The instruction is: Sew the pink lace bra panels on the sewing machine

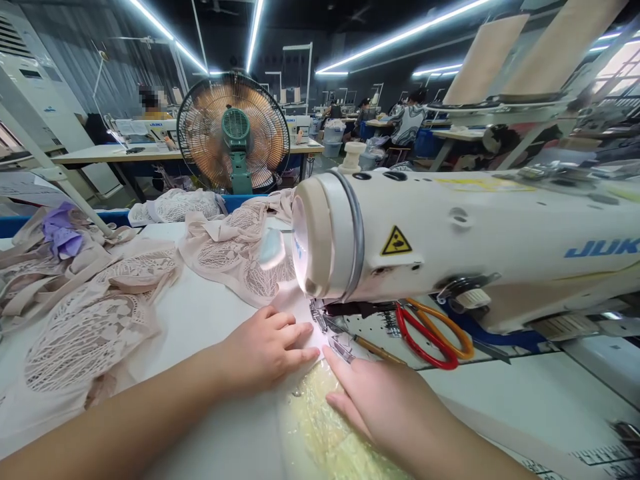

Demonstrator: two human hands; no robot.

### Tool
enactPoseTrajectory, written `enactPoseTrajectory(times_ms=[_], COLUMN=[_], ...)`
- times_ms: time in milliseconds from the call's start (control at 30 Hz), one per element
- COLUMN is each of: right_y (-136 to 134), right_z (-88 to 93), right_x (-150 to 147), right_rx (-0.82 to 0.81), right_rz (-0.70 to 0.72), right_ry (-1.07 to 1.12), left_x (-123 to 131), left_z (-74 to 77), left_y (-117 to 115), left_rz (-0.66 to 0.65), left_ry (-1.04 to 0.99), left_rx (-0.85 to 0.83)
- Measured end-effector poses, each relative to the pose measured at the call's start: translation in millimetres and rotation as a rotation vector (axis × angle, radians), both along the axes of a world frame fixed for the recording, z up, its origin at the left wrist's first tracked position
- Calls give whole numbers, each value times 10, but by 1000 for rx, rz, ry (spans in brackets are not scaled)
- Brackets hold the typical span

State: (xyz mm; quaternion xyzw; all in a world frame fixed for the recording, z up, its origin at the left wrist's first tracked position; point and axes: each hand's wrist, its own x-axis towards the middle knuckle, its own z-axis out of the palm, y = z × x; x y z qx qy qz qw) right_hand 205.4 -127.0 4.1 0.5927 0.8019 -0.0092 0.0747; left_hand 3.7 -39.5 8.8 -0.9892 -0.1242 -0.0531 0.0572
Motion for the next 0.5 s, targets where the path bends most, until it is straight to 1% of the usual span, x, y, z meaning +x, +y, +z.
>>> enactPoseTrajectory(times_ms=[133, 300, 400, 500], right_y=[11, 47, 53, 11], right_z=[51, 117, 87, -17], right_x=[-73, -180, -208, -189], right_rx=[-12, -72, -38, 69], right_rz=[-36, -86, -98, -68], right_ry=[-2, -64, -84, -106], left_x=[0, 16, 14, 11], left_z=[18, 19, 6, -10], left_y=[65, 146, 200, 255], left_rz=[6, 10, 23, 45], left_ry=[-20, -41, -26, -6], left_rx=[7, 37, 61, 76])
